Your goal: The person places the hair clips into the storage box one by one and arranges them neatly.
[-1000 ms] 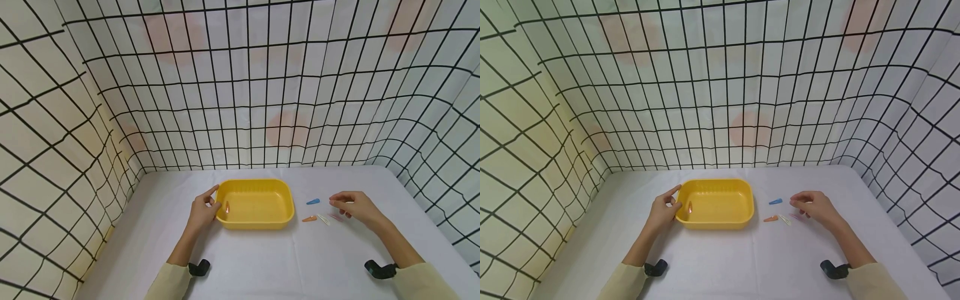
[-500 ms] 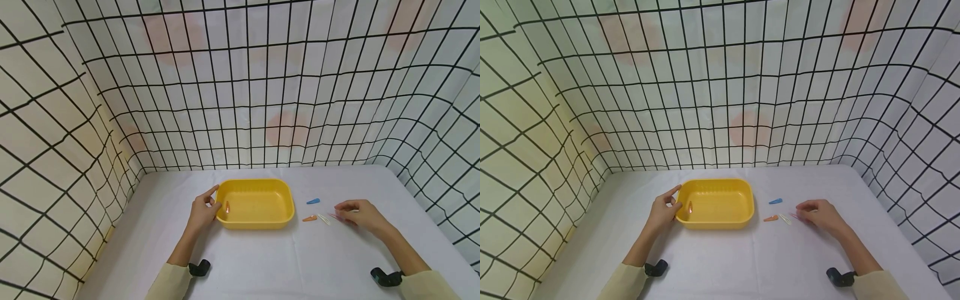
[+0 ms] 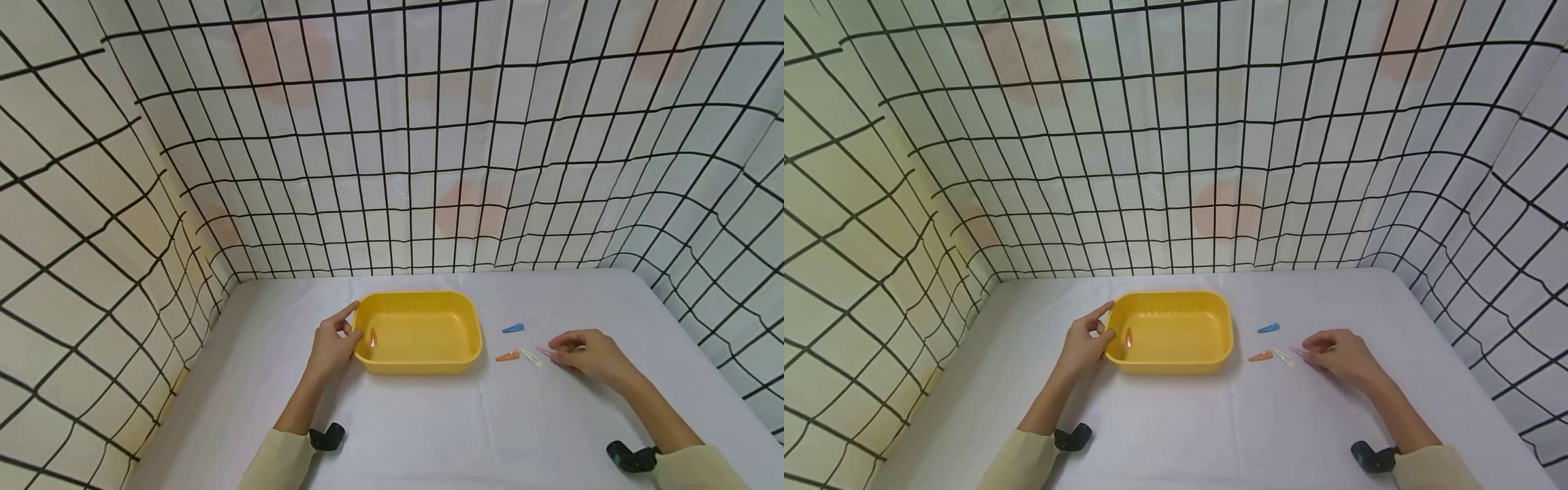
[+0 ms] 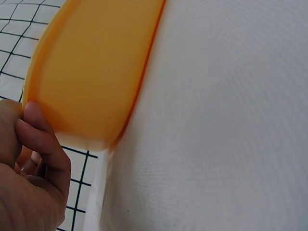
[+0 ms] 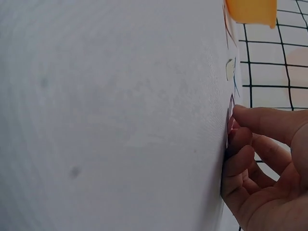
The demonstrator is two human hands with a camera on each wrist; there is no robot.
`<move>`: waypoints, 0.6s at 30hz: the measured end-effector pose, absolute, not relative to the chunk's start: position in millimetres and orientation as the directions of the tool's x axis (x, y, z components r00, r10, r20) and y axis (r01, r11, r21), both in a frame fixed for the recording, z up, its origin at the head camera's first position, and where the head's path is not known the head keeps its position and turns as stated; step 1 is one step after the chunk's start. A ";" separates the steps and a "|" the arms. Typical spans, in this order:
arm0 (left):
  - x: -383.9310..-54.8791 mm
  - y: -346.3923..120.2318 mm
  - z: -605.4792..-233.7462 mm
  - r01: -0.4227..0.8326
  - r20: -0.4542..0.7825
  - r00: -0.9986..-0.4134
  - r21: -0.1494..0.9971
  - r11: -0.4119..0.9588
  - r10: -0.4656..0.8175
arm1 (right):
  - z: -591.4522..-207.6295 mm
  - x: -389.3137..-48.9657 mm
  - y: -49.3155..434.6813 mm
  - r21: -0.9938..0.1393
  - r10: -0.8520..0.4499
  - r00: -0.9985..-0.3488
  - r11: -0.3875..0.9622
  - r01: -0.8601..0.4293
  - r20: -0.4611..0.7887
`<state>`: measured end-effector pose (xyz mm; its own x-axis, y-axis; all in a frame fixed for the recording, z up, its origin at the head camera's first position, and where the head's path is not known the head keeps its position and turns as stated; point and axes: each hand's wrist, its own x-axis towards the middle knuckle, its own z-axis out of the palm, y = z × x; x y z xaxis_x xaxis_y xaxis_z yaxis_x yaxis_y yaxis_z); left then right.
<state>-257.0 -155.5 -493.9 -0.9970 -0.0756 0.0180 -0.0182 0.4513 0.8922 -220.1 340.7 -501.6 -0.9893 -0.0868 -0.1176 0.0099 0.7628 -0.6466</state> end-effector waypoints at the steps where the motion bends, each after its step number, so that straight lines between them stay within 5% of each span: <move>1: -257.1 -155.4 -493.7 -0.016 0.020 -0.997 0.893 0.451 -0.075 | -501.4 -220.2 340.1 -0.638 -0.081 -0.990 0.770 0.009 -0.112; 18: -257.3 -156.2 -493.0 -0.019 0.013 -0.998 0.894 0.449 -0.068 | -499.6 -220.2 330.2 -0.562 -0.099 -0.995 0.824 -0.072 -0.018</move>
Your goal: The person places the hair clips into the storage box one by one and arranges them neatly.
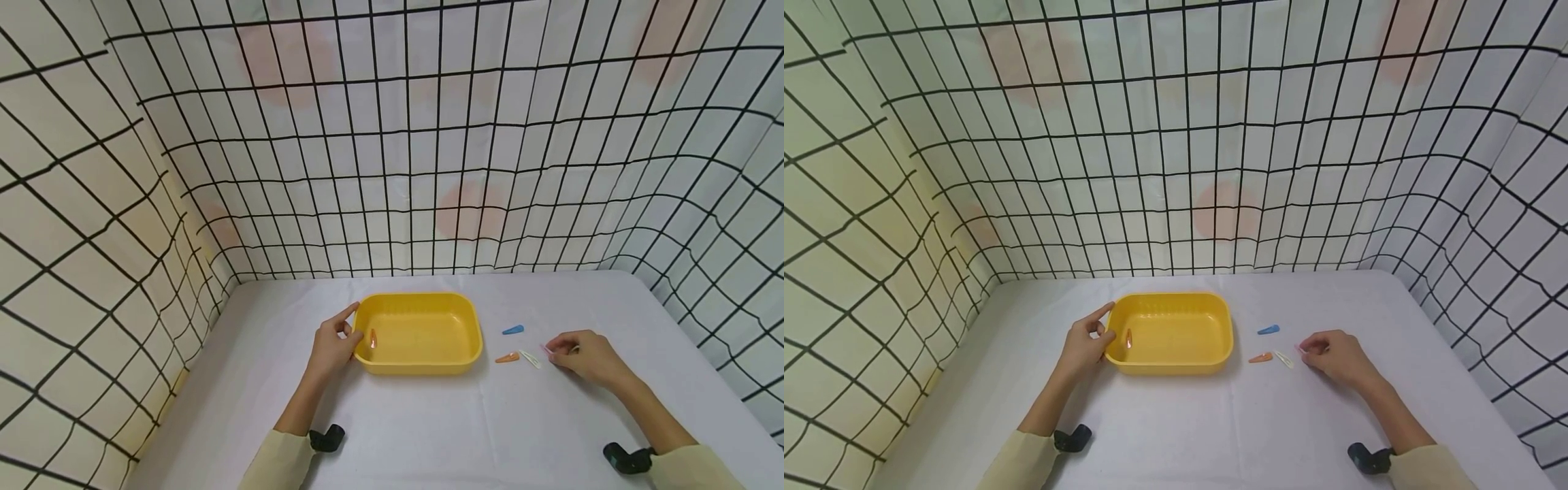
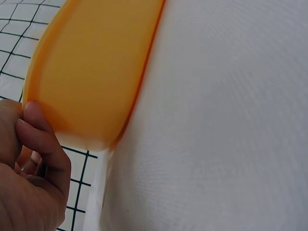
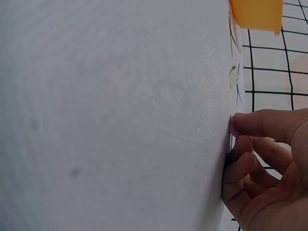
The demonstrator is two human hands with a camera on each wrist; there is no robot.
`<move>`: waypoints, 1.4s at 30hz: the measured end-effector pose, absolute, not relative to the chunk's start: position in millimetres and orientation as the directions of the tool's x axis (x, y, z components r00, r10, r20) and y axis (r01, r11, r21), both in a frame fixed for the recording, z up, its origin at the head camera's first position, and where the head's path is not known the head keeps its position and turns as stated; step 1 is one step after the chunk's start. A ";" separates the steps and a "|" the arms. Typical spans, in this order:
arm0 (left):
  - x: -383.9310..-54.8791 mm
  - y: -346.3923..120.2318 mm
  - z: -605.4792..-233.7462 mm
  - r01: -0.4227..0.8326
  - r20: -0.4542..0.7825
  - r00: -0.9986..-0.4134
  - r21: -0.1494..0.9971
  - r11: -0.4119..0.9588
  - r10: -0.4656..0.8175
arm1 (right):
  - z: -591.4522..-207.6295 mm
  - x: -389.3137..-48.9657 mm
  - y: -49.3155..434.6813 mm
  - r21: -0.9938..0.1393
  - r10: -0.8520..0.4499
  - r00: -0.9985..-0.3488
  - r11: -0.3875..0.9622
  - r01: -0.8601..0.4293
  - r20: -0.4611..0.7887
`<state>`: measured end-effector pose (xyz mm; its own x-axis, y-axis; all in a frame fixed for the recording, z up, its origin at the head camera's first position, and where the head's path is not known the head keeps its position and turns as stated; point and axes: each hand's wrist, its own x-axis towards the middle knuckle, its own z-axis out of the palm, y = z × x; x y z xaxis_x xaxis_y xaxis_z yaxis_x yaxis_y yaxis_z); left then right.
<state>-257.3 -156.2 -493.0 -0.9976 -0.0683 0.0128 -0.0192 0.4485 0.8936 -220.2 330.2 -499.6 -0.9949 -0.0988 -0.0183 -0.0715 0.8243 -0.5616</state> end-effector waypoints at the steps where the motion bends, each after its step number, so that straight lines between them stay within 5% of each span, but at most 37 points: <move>1: -257.4 -156.5 -493.2 -0.019 0.013 -0.998 0.893 0.449 -0.068 | -500.1 -220.5 330.2 -0.562 -0.098 -0.995 0.824 -0.070 -0.020; 18: -256.5 -156.5 -492.1 -0.020 0.009 -0.998 0.898 0.439 -0.064 | -501.8 -225.7 332.9 -0.599 -0.059 -0.996 0.800 -0.010 -0.062; 29: -257.7 -155.5 -494.7 -0.011 0.020 -0.998 0.895 0.446 -0.064 | -498.6 -230.5 326.7 -0.583 -0.071 -0.997 0.809 -0.074 0.028; 42: -255.8 -156.9 -495.4 -0.005 0.022 -0.998 0.896 0.445 -0.056 | -479.6 -238.2 306.6 -0.741 -0.086 -0.996 0.671 -0.031 -0.037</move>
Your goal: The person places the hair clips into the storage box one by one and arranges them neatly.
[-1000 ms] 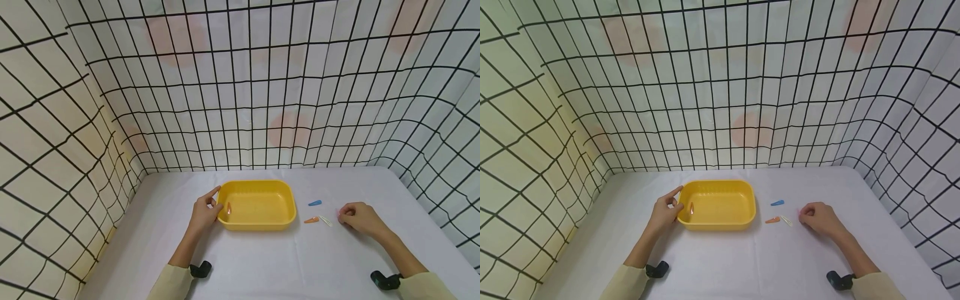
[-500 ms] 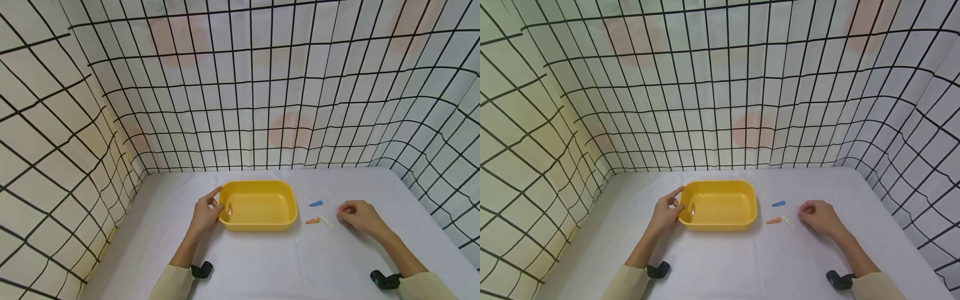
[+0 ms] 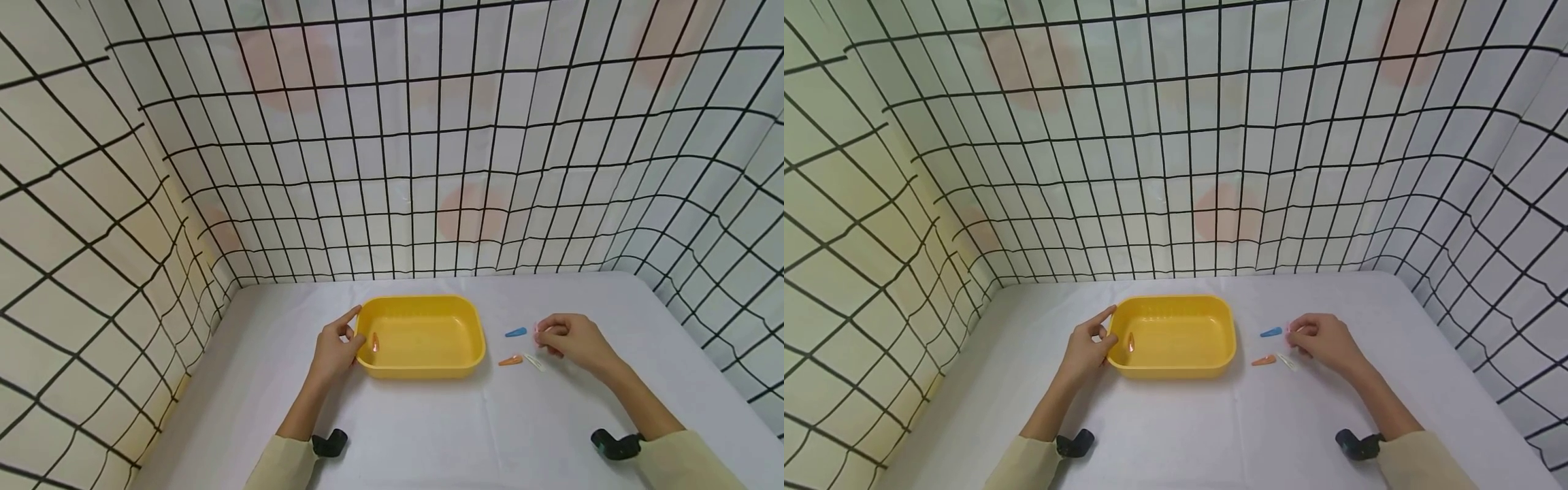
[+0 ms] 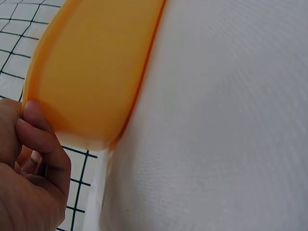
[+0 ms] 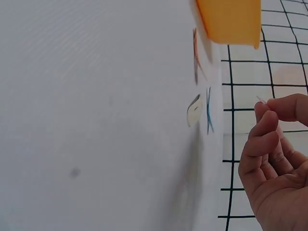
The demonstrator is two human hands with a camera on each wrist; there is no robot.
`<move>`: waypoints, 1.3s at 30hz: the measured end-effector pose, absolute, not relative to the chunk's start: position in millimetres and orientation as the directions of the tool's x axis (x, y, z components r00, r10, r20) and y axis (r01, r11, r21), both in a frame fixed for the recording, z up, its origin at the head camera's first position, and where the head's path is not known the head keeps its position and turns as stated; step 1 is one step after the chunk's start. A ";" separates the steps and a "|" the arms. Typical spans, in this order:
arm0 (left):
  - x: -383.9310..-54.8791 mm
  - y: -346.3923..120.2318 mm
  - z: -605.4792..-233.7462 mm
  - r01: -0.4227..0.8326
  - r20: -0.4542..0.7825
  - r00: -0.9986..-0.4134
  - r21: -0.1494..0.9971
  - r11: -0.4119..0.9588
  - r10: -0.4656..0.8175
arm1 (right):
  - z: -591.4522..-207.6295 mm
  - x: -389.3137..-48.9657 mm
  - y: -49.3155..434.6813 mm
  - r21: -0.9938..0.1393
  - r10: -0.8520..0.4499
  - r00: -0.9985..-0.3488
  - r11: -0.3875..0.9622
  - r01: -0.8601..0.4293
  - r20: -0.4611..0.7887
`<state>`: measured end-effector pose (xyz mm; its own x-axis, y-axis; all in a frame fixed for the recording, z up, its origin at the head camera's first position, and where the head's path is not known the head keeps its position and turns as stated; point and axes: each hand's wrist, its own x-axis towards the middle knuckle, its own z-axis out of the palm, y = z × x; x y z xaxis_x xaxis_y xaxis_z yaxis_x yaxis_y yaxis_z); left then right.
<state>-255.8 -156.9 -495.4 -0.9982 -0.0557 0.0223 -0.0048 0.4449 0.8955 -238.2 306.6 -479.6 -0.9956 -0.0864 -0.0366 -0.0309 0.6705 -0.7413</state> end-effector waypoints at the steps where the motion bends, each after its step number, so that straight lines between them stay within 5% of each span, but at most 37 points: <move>1: -256.0 -157.2 -495.5 -0.003 0.024 -0.998 0.896 0.444 -0.055 | -478.0 -238.7 304.9 -0.757 -0.091 -0.995 0.652 -0.028 -0.041; 39: -258.2 -156.0 -495.5 -0.024 0.007 -0.997 0.909 0.416 -0.071 | -445.4 -269.7 210.5 -0.939 -0.284 -0.955 0.343 -0.015 -0.088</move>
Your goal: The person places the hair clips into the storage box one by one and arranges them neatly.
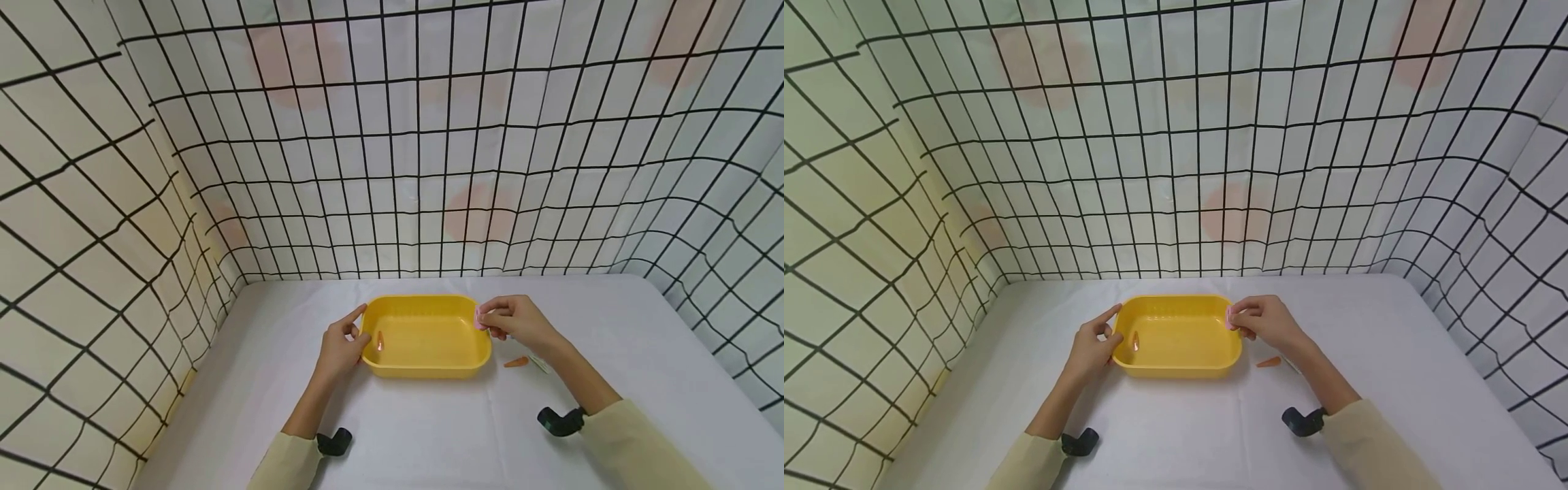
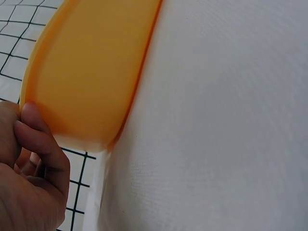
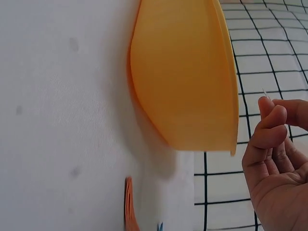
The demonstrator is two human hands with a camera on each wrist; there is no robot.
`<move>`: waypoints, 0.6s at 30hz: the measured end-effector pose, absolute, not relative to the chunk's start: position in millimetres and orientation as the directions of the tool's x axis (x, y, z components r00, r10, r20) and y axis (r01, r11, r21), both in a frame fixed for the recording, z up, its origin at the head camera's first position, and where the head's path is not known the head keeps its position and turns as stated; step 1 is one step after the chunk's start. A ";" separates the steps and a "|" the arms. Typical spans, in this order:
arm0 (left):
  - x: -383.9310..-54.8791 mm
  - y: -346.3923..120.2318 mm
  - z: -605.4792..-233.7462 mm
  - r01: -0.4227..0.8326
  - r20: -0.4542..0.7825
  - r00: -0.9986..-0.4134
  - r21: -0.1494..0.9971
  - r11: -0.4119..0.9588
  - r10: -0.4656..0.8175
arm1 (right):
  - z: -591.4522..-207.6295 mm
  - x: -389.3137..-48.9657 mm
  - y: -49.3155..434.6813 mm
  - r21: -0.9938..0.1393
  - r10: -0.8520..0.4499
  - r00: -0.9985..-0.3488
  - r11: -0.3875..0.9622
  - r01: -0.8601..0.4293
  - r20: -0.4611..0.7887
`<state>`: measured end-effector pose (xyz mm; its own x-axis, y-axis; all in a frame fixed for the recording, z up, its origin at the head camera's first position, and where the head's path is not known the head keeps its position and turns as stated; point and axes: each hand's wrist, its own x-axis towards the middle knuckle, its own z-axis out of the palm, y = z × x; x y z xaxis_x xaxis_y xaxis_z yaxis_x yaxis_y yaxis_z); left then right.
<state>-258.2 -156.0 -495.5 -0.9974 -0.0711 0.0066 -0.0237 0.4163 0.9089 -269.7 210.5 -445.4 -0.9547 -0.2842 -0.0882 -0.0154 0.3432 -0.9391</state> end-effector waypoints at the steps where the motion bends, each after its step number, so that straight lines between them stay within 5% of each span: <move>1: -258.0 -156.0 -495.8 -0.027 0.004 -0.997 0.908 0.418 -0.074 | -445.9 -270.6 207.0 -0.940 -0.291 -0.953 0.339 -0.019 -0.085; 18: -256.3 -154.3 -495.5 -0.034 0.002 -0.997 0.900 0.435 -0.082 | -450.8 -284.0 151.7 -0.911 -0.265 -0.961 0.410 -0.041 -0.076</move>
<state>-256.3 -154.3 -495.5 -0.9966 -0.0820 0.0016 -0.0344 0.4354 0.8996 -284.0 151.7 -450.8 -0.9611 -0.2654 -0.0765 -0.0407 0.4100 -0.9112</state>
